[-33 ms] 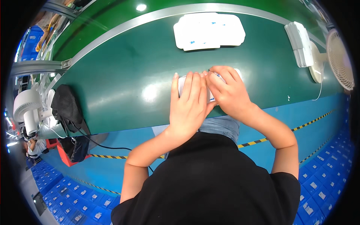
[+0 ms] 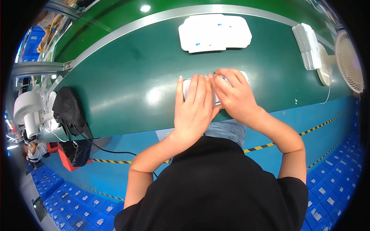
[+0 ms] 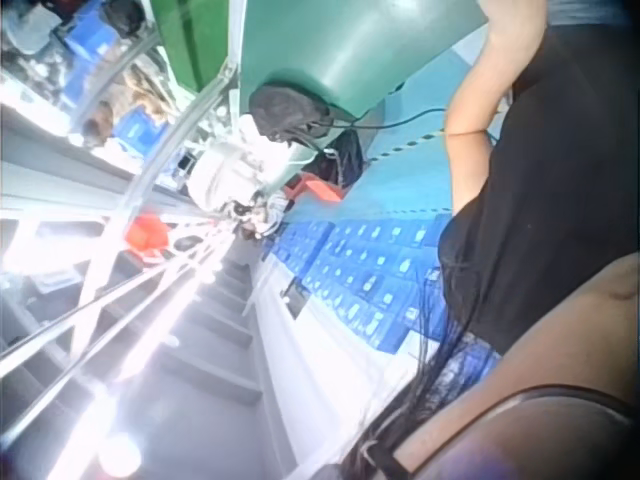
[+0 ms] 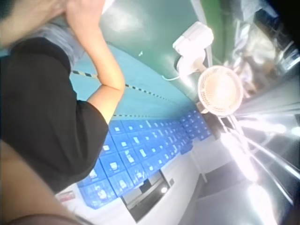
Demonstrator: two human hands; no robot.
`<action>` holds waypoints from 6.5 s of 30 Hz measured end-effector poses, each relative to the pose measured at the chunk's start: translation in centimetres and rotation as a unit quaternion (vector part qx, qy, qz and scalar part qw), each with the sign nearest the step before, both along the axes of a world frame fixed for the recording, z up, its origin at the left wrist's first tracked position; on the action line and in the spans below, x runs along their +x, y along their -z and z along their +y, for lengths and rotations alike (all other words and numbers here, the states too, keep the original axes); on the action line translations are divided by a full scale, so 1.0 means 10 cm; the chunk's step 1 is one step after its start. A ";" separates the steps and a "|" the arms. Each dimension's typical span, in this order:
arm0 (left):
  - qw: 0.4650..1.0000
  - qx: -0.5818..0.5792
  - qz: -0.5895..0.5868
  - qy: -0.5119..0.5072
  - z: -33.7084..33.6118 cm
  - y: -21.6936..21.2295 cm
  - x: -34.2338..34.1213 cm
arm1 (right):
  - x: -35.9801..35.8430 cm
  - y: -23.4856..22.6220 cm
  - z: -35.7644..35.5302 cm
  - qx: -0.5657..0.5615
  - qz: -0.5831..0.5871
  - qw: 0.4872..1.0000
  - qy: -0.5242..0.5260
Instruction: The person repeatedly peels a blue protective liner from white rectangular adhesive pads on a green workbench. They handle the items one at a time, removing the liner and placing the finished pad onto a growing stack to the right.
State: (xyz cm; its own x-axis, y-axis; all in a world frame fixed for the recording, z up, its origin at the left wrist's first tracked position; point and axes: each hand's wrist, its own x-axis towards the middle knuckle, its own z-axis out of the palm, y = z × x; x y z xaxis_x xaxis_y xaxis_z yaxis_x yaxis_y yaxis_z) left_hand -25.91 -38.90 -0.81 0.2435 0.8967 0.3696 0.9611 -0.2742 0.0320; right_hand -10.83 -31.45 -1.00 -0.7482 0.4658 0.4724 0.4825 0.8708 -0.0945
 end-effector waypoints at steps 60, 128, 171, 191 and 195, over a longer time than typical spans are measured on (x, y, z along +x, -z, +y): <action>0.990 -0.053 -0.127 0.006 -0.16 -0.03 -0.19 | 0.06 -0.10 -0.25 -0.046 -0.026 0.994 0.095; 0.963 0.157 -0.129 0.176 -0.29 0.06 -0.43 | 0.19 -0.26 0.38 -0.386 0.075 0.919 -0.006; 0.945 -0.189 -0.190 0.187 0.04 -0.21 -0.38 | 0.23 -0.26 -0.15 -0.192 -0.047 0.979 -0.044; 0.958 -0.057 -0.213 0.186 -0.09 -0.04 -0.38 | -0.37 -0.68 0.58 -0.441 -0.380 0.812 -0.041; 0.980 -0.006 -0.114 0.166 -0.27 0.04 -0.38 | -0.40 -0.66 0.59 -0.436 -0.402 0.805 -0.036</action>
State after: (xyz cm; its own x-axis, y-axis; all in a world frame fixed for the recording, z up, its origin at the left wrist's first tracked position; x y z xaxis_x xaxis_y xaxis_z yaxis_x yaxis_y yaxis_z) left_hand -29.72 -41.65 -1.18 0.4344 0.7867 0.4386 0.7870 -0.5684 0.2399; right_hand -14.85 -25.55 5.62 -0.6886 0.2998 -0.6603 0.6439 0.6716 -0.3665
